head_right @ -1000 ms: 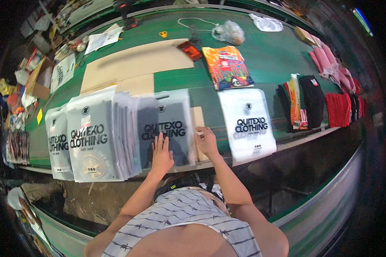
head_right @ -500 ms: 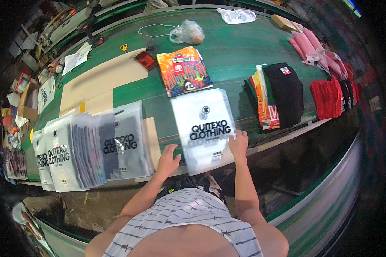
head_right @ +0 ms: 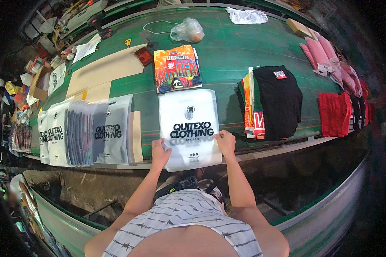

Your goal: The person folds various t-shirts and places each into a clear plastic bag labeled 'QUITEXO CLOTHING'. They seal each bag and set it aside on the table, repeating the process for multiple shirts of different colors and designs.

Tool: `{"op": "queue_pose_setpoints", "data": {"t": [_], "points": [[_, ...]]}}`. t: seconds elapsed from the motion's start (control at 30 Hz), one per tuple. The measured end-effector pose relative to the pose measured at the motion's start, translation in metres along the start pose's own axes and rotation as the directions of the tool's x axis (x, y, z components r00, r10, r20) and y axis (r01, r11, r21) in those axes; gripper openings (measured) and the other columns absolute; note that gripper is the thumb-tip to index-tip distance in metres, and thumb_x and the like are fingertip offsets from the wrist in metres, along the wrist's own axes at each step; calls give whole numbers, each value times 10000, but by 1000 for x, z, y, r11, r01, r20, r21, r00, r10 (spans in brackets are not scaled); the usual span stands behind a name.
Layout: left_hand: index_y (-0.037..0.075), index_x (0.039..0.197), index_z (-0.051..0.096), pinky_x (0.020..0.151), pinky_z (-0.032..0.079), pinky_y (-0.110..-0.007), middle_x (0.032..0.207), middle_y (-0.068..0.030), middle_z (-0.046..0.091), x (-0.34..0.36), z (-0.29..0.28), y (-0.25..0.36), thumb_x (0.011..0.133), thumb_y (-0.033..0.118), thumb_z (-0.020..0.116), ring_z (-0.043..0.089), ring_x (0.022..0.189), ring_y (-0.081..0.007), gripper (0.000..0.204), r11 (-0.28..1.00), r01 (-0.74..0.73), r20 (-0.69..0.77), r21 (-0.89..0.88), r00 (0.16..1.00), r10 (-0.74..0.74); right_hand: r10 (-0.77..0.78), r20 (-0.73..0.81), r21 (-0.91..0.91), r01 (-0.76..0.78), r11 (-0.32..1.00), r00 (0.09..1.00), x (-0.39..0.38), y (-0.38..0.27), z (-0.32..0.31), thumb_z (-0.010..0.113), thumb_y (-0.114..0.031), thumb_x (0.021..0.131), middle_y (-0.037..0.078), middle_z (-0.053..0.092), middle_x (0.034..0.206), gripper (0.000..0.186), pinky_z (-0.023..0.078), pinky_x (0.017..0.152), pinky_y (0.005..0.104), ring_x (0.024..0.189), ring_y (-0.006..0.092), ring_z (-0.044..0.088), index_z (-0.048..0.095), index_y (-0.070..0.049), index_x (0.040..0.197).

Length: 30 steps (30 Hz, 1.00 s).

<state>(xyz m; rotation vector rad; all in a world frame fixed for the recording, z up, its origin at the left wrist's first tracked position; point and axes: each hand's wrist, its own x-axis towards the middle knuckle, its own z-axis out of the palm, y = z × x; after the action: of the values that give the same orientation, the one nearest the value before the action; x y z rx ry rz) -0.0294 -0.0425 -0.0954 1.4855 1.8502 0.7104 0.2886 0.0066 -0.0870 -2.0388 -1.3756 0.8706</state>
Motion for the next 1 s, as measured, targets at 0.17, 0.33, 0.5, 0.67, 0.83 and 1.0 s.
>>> {"op": "queue_pose_setpoints", "data": {"t": [0.17, 0.33, 0.5, 0.67, 0.83, 1.0], "points": [[-7, 1354, 497, 1031, 404, -533, 1315, -247, 468, -9, 5, 4, 794, 104, 815, 471, 1200, -465, 653, 991, 22, -111, 129, 994, -7, -41, -50, 30, 43, 999, 998, -9, -11, 1, 778, -219, 840, 183, 734, 850, 269, 547, 770, 422, 810, 338, 725, 692, 18, 931], [2, 1364, 492, 1011, 405, -542, 1317, -228, 469, -15, 5, 20, 835, 121, 780, 467, 1209, -447, 614, 979, 20, -149, 205, 989, 10, -228, -181, -113, 210, 971, 957, -18, -11, 6, 744, -148, 881, 183, 718, 841, 200, 539, 737, 421, 787, 356, 707, 648, 16, 945], [7, 1316, 526, 933, 450, -463, 1226, -188, 526, -10, 0, 25, 847, 113, 769, 518, 1136, -362, 539, 987, -142, -232, 77, 960, 156, -225, -146, 109, 242, 964, 963, -26, -54, -13, 715, -121, 933, 149, 689, 810, 167, 513, 721, 336, 736, 242, 659, 625, 15, 967], [-12, 1079, 657, 666, 492, -304, 834, -80, 660, -19, -36, 62, 866, 125, 778, 605, 739, -149, 281, 898, -67, -183, -434, 983, -16, -270, -258, 388, 356, 850, 928, -20, -91, -29, 667, -81, 979, 30, 610, 818, 123, 471, 727, 276, 777, 89, 533, 599, 21, 983], [6, 1151, 648, 741, 537, -332, 927, -81, 715, -27, -52, 65, 966, 224, 704, 665, 823, -168, 292, 642, 306, 516, -703, 841, 164, 21, -398, 682, 281, 675, 917, -45, -140, -27, 611, -137, 1031, -5, 562, 917, 144, 433, 718, 256, 818, 73, 487, 578, 3, 1048], [15, 1451, 421, 1022, 534, -474, 1336, -155, 618, -31, -30, 82, 957, 164, 670, 628, 1222, -286, 573, 41, 542, 542, -839, 830, 131, 152, -125, 948, 73, 310, 980, -109, -151, 31, 618, -80, 990, 29, 585, 1011, 169, 504, 793, 293, 873, 109, 544, 567, -9, 1135]]}}
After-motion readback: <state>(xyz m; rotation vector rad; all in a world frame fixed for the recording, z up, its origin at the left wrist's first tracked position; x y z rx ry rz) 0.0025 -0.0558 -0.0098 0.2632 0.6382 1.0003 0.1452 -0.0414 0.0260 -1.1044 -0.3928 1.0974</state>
